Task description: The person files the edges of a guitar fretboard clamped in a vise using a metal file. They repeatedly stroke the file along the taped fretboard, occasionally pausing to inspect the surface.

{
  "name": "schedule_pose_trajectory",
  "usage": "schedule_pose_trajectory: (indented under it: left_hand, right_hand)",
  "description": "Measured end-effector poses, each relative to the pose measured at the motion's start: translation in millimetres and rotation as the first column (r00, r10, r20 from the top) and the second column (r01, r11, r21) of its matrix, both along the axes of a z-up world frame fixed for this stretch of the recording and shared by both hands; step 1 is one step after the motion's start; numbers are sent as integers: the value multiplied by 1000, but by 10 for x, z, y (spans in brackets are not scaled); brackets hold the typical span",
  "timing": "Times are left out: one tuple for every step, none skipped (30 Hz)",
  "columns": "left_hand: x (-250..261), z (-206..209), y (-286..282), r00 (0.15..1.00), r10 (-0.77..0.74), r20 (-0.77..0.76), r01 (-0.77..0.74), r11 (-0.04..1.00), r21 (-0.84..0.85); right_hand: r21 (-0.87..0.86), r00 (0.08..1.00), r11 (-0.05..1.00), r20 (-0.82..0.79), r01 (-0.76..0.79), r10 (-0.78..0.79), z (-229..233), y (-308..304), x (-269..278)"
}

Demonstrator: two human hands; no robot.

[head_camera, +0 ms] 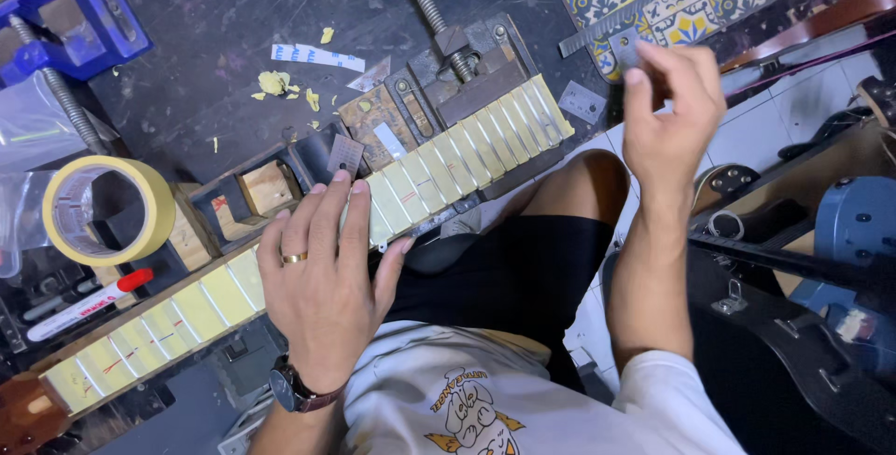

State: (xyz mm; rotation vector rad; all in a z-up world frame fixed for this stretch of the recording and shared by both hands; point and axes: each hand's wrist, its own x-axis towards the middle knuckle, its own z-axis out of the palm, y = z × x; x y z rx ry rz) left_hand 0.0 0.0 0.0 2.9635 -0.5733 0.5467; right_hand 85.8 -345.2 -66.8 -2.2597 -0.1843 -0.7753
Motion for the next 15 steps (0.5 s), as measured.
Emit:
schedule_pose_trajectory:
  left_hand:
    - [-2, -18, -5, 1000, -1, 1, 1, 1000, 0]
    - [-5, -35, -10, 1000, 11, 17, -12, 1000, 9]
    - [-3, -51, -7, 999, 21, 36, -22, 1000, 18]
    - [3, -60, -2, 999, 17, 39, -18, 1000, 19]
    - [4, -67, -2, 998, 18, 60, -20, 999, 25]
    - [2, -75, 1, 997, 19, 80, -21, 999, 31]
    - [-6, -74, 5, 996, 19, 83, -21, 999, 28]
    - [-16, -72, 12, 998, 13, 64, -14, 1000, 19]
    - [-24, -64, 22, 999, 7, 45, -8, 1000, 12]
    - [-61, -47, 9, 999, 7, 48, -8, 1000, 11]
    - [-85, -39, -8, 998, -20, 52, 27, 991, -133]
    - [-110, -33, -28, 997, -47, 60, 62, 960, -274]
    - [-148, -29, -90, 997, -53, 57, 67, 959, -275]
    - [-187, -23, -154, 981, -154, 121, 192, 879, -436]
    - [-209, -14, -220, 949, -238, 207, 314, 758, -572]
  right_hand:
    - [0, 1000, 1000, 1, 1, -1, 51, 11, 125]
    - [-139, 989, 985, -117, -103, 87, 103, 23, 248]
    - [-262, 958, 941, -242, -215, 152, 155, 39, 369]
    - [-261, 960, 942, -239, -211, 149, 156, 52, 468]
    - [-342, 903, 903, -418, -258, 99, 161, 58, 561]
    - [-408, 817, 855, -576, -319, 30, 167, 67, 651]
    - [-411, 818, 854, -575, -318, 28, 162, 54, 636]
    - [-489, 881, 823, -472, -291, 32, 158, 44, 620]
    - [-559, 931, 789, -362, -255, 44, 154, 38, 606]
    - [-560, 932, 789, -359, -253, 44, 246, 60, 462]
    - [-501, 969, 837, -212, -219, 126, 339, 74, 323]
    - [-435, 979, 878, -51, -198, 195, 427, 86, 182]
    - [-436, 980, 879, -55, -194, 189, 508, 135, -33]
    - [-392, 976, 902, 47, -180, 215, 591, 185, -248]
    - [-348, 960, 923, 157, -167, 233, 687, 235, -445]
